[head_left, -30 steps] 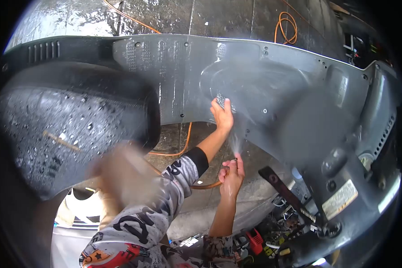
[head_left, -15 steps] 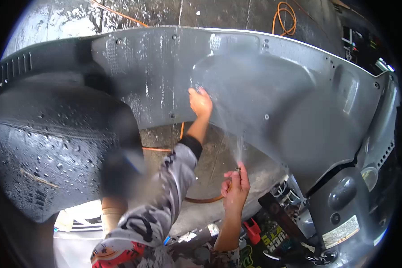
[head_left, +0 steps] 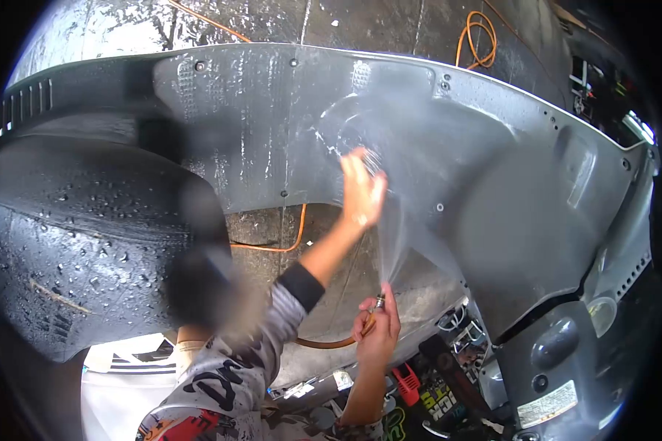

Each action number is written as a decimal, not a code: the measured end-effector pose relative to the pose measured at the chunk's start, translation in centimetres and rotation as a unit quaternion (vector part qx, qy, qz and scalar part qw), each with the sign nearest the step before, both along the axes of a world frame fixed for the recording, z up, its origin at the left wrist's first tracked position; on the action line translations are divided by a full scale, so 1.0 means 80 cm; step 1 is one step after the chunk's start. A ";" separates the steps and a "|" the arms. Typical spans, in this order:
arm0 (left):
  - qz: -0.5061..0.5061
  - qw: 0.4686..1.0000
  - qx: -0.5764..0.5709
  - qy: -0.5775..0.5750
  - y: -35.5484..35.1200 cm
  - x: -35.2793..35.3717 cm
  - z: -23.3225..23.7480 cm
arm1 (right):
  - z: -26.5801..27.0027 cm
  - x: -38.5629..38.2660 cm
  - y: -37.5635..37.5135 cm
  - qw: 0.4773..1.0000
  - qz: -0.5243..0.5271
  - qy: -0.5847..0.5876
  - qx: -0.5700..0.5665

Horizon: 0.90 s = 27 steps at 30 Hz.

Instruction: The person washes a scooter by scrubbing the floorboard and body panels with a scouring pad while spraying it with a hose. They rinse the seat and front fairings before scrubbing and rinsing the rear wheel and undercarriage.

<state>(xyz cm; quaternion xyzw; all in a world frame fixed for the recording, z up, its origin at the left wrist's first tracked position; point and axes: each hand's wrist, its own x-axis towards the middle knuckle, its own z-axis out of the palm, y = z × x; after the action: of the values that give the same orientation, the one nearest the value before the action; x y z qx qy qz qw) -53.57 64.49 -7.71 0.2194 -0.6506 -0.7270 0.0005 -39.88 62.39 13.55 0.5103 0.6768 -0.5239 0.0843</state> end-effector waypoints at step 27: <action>0.007 0.997 0.041 -0.070 0.023 0.043 -0.017 | 0.005 0.021 0.009 0.998 -0.040 -0.042 0.013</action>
<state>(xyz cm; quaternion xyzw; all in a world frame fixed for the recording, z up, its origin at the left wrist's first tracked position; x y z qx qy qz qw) -50.09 66.30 -9.07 0.2741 -0.6170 -0.7360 -0.0488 -38.18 63.08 13.97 0.5598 0.6586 -0.4957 0.0847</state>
